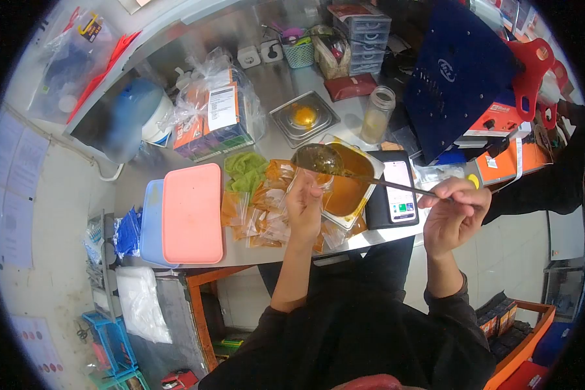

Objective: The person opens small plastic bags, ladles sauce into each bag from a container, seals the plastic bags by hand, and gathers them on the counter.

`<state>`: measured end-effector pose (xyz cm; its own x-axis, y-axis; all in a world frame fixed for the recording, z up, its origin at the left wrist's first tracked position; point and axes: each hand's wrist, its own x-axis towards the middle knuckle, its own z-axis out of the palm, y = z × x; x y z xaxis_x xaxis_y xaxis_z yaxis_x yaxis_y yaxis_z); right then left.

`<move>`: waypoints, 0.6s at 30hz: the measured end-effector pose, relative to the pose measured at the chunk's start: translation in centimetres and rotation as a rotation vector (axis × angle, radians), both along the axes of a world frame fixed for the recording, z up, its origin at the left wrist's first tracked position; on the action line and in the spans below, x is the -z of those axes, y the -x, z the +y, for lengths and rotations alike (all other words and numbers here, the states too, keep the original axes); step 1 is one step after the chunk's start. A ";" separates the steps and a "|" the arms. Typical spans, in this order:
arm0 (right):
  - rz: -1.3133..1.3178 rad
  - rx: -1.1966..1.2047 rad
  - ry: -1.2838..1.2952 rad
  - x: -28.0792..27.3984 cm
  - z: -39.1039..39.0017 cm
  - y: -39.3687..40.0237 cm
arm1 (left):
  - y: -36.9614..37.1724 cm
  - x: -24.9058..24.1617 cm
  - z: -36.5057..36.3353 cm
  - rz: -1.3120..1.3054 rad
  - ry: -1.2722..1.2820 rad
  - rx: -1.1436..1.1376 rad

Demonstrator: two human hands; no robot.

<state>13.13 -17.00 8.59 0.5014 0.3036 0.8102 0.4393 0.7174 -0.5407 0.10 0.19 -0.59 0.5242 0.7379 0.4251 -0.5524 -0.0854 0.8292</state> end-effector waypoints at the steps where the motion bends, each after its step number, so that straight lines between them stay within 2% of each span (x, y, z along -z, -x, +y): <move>1: -0.045 0.005 0.010 0.1 -0.1 0.1 | -0.1 -0.4 0.0 -0.010 -0.024 0.009; 6: -0.024 0.033 0.007 0.5 0.3 0.3 | -0.1 -0.8 -0.2 -0.028 -0.040 0.018; 8: 0.172 0.036 0.040 0.8 0.7 0.4 | 0.3 -0.5 -0.2 0.025 -0.019 -0.013; 9: 0.172 0.037 0.040 1.1 0.9 0.6 | 0.4 -0.2 -0.2 0.043 -0.012 -0.023; 12: 0.607 -0.047 0.079 2.6 1.5 1.0 | 0.4 0.1 0.0 0.060 0.031 0.036; 13: 0.608 -0.045 0.079 2.7 1.5 1.3 | 0.1 -0.8 -0.1 0.010 -0.036 0.039; 15: 1.023 -0.102 0.149 2.9 1.8 1.8 | -0.1 -1.4 -0.2 -0.040 -0.103 0.045; 18: 1.219 -0.177 0.109 4.8 1.5 0.7 | -0.1 -1.2 -0.3 -0.039 -0.103 0.010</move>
